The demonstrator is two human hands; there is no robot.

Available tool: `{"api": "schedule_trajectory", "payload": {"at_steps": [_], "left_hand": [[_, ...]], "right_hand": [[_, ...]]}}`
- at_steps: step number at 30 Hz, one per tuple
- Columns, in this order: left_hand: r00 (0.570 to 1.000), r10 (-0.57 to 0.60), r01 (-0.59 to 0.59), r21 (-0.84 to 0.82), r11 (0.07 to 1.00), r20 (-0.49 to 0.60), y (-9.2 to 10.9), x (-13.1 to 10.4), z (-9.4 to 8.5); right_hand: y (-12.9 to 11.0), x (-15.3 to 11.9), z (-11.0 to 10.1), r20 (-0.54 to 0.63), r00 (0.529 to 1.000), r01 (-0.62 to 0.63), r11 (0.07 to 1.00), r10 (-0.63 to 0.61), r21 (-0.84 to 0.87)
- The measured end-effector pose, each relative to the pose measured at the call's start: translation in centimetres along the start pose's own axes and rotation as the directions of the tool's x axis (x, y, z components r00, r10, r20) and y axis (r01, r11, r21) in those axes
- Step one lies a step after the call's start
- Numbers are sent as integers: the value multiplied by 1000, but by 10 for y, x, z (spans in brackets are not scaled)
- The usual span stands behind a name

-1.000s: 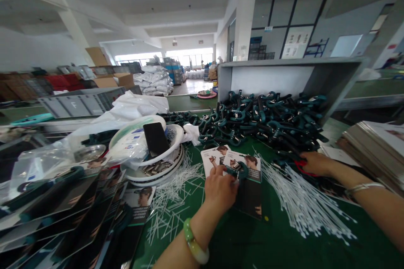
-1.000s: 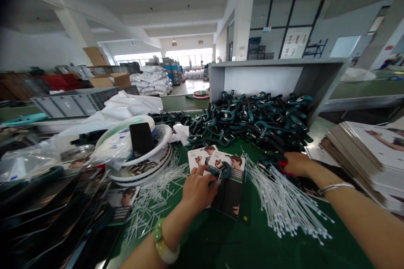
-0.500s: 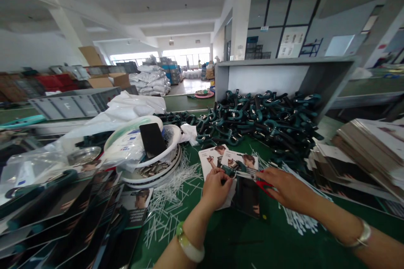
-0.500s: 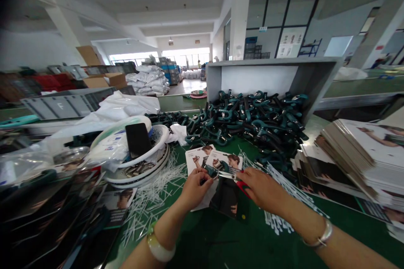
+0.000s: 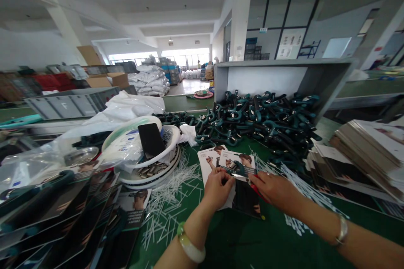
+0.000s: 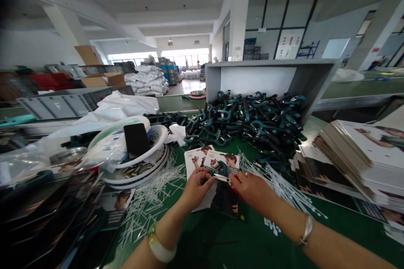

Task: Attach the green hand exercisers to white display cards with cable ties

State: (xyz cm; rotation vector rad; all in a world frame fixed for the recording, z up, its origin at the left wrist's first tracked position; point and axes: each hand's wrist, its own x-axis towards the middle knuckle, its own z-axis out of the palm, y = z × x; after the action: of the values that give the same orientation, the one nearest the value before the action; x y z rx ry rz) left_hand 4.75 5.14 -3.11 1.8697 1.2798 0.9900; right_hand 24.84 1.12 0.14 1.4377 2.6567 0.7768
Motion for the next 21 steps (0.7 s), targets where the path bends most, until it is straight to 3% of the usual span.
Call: {"api": "schedule_trajectory", "payload": {"at_steps": [9, 15, 18, 21], "left_hand": [[998, 56, -55, 3, 998, -24, -1, -2, 3], [996, 35, -36, -7, 999, -87, 1, -2, 6], [981, -59, 55, -24, 998, -182, -4, 0, 0], [904, -195, 202, -22, 979, -381, -14, 0, -18]], "right_hand": [[-2, 10, 4, 15, 1000, -5, 999, 4, 46], [-1, 16, 3, 103, 994, 7, 987, -24, 162], [5, 14, -1, 186, 982, -34, 962, -17, 270], [17, 16, -15, 230, 973, -77, 896, -28, 438]]}}
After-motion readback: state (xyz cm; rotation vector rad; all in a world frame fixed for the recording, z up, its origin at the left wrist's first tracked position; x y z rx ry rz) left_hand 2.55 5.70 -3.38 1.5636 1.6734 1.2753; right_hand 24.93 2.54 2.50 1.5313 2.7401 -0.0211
